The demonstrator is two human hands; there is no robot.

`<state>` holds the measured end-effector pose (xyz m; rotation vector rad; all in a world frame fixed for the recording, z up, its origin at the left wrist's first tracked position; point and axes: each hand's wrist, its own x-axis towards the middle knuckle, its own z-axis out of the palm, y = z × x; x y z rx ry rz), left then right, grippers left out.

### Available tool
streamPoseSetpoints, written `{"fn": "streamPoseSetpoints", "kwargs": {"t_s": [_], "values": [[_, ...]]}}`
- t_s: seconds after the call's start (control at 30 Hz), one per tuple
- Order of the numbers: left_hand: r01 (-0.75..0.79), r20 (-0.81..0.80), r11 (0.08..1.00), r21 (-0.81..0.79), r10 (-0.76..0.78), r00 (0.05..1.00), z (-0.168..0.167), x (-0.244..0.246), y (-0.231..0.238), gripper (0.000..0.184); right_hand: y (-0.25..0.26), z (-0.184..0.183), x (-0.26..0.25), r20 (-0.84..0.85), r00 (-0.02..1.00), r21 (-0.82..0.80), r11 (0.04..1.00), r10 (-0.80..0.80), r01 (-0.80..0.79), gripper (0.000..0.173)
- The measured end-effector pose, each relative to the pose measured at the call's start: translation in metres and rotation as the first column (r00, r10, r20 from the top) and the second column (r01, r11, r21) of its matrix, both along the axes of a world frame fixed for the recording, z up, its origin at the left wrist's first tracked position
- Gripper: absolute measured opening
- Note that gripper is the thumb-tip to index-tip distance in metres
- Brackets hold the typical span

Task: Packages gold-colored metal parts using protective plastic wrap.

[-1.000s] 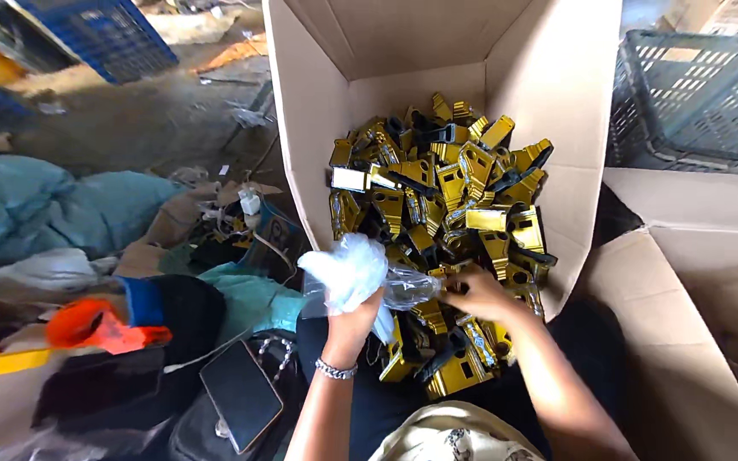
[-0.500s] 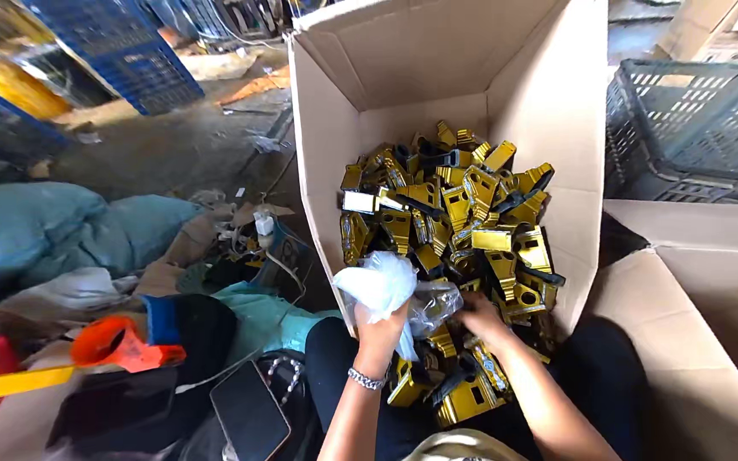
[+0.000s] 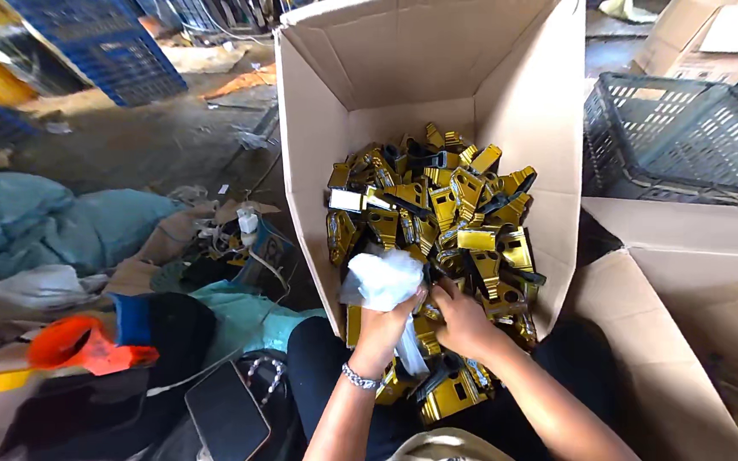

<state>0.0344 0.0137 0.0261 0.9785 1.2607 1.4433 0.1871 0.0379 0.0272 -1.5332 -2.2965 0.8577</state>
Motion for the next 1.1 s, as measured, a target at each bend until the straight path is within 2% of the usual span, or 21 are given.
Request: {"fn": "streamPoseSetpoints", "kwargs": {"t_s": [0.1,0.17,0.23,0.3,0.37,0.47,0.5,0.57,0.63,0.7,0.77,0.83,0.87,0.9,0.93,0.97,1.0,1.03,1.07,1.1], "values": [[0.063,-0.328,0.981,0.182,0.000,0.945,-0.014,-0.007,0.003,0.045,0.009,-0.011,-0.010,0.047,0.999,-0.091,0.996,0.028,-0.024,0.063],[0.061,-0.435,0.971,0.229,0.047,0.899,-0.023,-0.011,0.005,0.055,0.012,-0.005,-0.012,0.088,0.993,-0.139,0.988,0.076,-0.064,0.063],[0.054,-0.434,0.974,0.221,0.049,0.900,-0.024,-0.015,0.004,0.060,0.009,0.007,-0.011,0.117,0.981,-0.170,0.976,0.155,-0.134,0.059],[0.108,-0.416,0.975,0.196,-0.017,0.909,-0.019,-0.017,-0.002,0.059,0.011,0.007,-0.004,0.072,0.986,-0.143,0.980,0.153,-0.141,0.064],[0.122,-0.428,0.968,0.221,-0.016,0.904,-0.019,-0.012,-0.008,0.061,0.020,0.005,0.004,0.030,0.998,-0.193,0.980,0.060,-0.053,0.076],[0.022,-0.461,0.970,0.244,0.096,0.882,-0.026,-0.004,0.001,0.067,0.025,-0.008,0.002,-0.214,0.964,-0.236,0.966,-0.157,0.104,0.080],[-0.016,-0.499,0.974,0.226,0.130,0.857,-0.026,-0.004,0.003,0.067,0.022,-0.011,0.000,-0.329,0.917,-0.307,0.944,-0.224,0.121,0.079],[-0.145,-0.540,0.967,0.210,0.239,0.807,-0.030,-0.007,0.009,0.058,0.010,-0.015,0.000,-0.594,0.719,-0.469,0.882,-0.361,0.056,0.068],[-0.228,-0.557,0.943,0.243,0.328,0.763,-0.030,-0.010,0.009,0.053,0.001,-0.020,-0.004,-0.704,0.539,-0.525,0.850,-0.463,0.044,0.060],[-0.158,-0.557,0.953,0.257,0.280,0.782,-0.027,-0.005,-0.004,0.048,0.003,-0.028,-0.011,-0.767,0.408,-0.483,0.864,-0.495,0.141,0.057],[0.025,-0.519,0.965,0.261,0.118,0.846,-0.019,0.010,-0.026,0.045,0.009,-0.040,-0.013,-0.815,0.405,-0.354,0.910,-0.413,0.215,0.054],[0.126,-0.475,0.949,0.290,0.028,0.880,-0.013,0.015,-0.034,0.044,0.013,-0.037,-0.009,-0.822,0.445,-0.245,0.927,-0.354,0.284,0.039],[0.157,-0.411,0.963,0.218,-0.056,0.910,-0.010,0.008,-0.035,0.044,0.012,-0.031,-0.001,-0.818,0.429,-0.269,0.914,-0.383,0.304,0.036],[0.140,-0.297,0.981,0.136,-0.095,0.950,-0.011,-0.002,-0.031,0.043,0.009,-0.026,0.011,-0.838,0.360,-0.312,0.901,-0.411,0.301,0.035],[0.081,-0.181,0.990,0.116,-0.059,0.982,-0.012,-0.011,-0.020,0.040,0.005,-0.026,0.031,-0.899,0.217,-0.324,0.911,-0.380,0.253,0.034],[0.053,-0.076,0.995,0.080,-0.047,0.996,-0.009,-0.021,-0.013,0.038,0.002,-0.030,0.054,-0.962,-0.013,-0.272,0.949,-0.273,0.158,0.031],[0.059,0.013,0.997,0.042,-0.059,0.998,-0.003,-0.029,-0.008,0.036,0.005,-0.035,0.075,-0.953,-0.285,-0.114,0.993,-0.099,0.038,0.031],[0.075,0.073,0.997,0.013,-0.075,0.994,0.000,-0.034,-0.005,0.033,0.014,-0.037,0.091,-0.879,-0.473,0.074,0.997,0.054,-0.024,0.042],[0.089,0.085,0.996,-0.001,-0.089,0.992,0.000,-0.035,-0.006,0.033,0.021,-0.034,0.096,-0.858,-0.497,0.151,0.988,0.129,-0.005,0.052],[0.093,0.035,0.996,0.004,-0.093,0.995,-0.005,-0.031,-0.008,0.037,0.023,-0.029,0.092,-0.922,-0.378,0.080,0.996,0.085,0.029,0.060]]}}
